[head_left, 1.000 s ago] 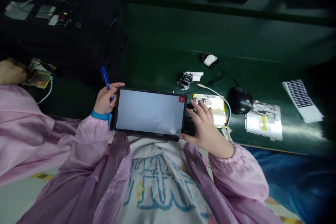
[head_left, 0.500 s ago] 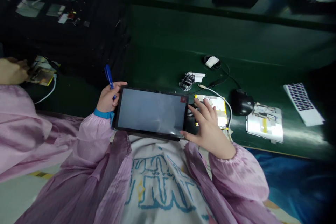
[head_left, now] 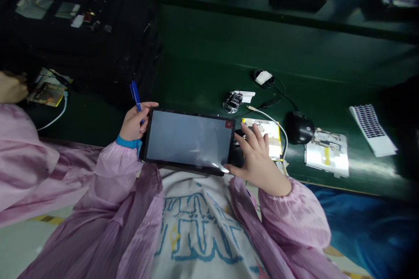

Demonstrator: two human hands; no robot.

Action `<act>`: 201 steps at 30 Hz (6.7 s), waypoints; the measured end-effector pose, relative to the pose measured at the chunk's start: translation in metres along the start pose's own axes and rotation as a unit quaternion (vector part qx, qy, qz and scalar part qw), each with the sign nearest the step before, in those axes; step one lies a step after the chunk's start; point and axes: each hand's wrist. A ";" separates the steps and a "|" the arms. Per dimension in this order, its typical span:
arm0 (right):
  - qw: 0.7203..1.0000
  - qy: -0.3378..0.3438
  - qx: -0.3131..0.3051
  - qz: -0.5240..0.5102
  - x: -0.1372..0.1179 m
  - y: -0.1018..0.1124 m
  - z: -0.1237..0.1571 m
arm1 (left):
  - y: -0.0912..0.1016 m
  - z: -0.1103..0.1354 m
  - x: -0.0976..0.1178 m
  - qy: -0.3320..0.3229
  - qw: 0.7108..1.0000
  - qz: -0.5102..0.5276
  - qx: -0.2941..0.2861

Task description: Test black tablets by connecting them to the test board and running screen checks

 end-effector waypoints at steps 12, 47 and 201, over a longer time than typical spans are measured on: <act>0.997 0.024 0.069 -0.027 -0.003 0.012 -0.002 | 0.001 0.001 -0.001 -0.010 1.000 -0.021 -0.007; 0.980 0.199 0.002 0.024 -0.075 -0.041 -0.002 | 0.000 0.001 -0.001 -0.004 1.000 -0.015 0.005; 0.989 0.094 0.118 0.011 0.078 0.032 -0.075 | -0.003 -0.015 0.012 0.036 0.992 -0.048 0.107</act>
Point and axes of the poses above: each hand's wrist, its own z-axis away from the middle knuckle, its own y-axis out of the back of the hand, x = y × z, and after that the axes turned 11 degrees about -z, right-handed
